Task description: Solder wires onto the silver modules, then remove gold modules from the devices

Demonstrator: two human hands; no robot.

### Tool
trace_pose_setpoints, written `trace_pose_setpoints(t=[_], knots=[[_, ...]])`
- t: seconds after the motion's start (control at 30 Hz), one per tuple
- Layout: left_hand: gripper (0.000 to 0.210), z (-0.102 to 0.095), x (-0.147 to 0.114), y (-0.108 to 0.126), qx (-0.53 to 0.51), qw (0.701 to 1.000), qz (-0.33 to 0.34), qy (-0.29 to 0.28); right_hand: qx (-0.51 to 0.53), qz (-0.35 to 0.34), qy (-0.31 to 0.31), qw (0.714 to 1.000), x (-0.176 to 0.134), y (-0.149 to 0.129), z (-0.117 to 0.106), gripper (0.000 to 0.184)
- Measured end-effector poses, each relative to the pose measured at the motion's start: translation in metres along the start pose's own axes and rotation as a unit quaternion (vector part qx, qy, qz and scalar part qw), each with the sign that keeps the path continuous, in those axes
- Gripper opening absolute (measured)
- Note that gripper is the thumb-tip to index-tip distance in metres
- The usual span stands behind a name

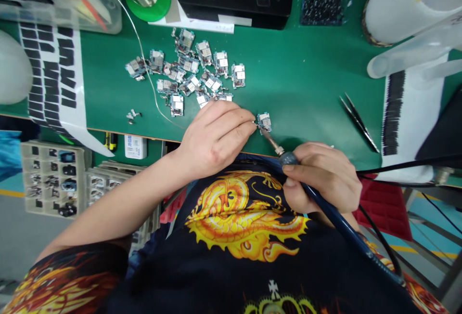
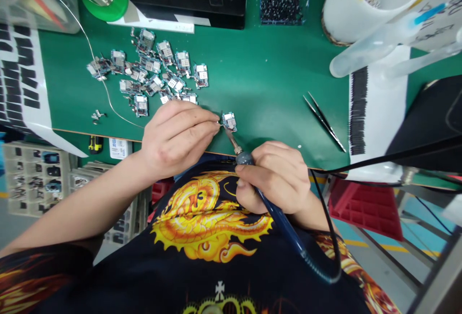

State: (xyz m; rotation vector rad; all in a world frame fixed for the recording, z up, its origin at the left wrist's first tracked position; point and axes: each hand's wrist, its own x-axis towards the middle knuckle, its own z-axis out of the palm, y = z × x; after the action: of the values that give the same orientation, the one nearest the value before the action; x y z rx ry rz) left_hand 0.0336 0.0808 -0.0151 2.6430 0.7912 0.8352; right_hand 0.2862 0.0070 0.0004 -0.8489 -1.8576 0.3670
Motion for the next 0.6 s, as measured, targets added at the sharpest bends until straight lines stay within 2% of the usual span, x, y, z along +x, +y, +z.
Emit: trace_pose_setpoints(t=[0.1,0.27,0.47,0.6], knots=[[0.031,0.0005,-0.0004,-0.0002,-0.012,1.0,0.002,0.011,-0.002,0.01,-0.001,1.0,-0.0003,-0.0006,0.0004,0.015],[0.032,0.0001,-0.0009,-0.0001,-0.011,1.0,-0.004,-0.003,-0.021,0.02,-0.013,0.999,-0.0022,0.0004,0.0001,0.011],[0.028,-0.0006,0.0017,0.0007,0.018,0.999,0.024,0.013,0.002,0.009,0.004,1.0,-0.0013,-0.0002,0.0008,0.014],[0.029,-0.0011,0.0022,0.0012,0.02,0.999,0.023,0.013,0.022,0.035,0.01,0.999,0.0001,-0.0049,-0.0022,0.019]])
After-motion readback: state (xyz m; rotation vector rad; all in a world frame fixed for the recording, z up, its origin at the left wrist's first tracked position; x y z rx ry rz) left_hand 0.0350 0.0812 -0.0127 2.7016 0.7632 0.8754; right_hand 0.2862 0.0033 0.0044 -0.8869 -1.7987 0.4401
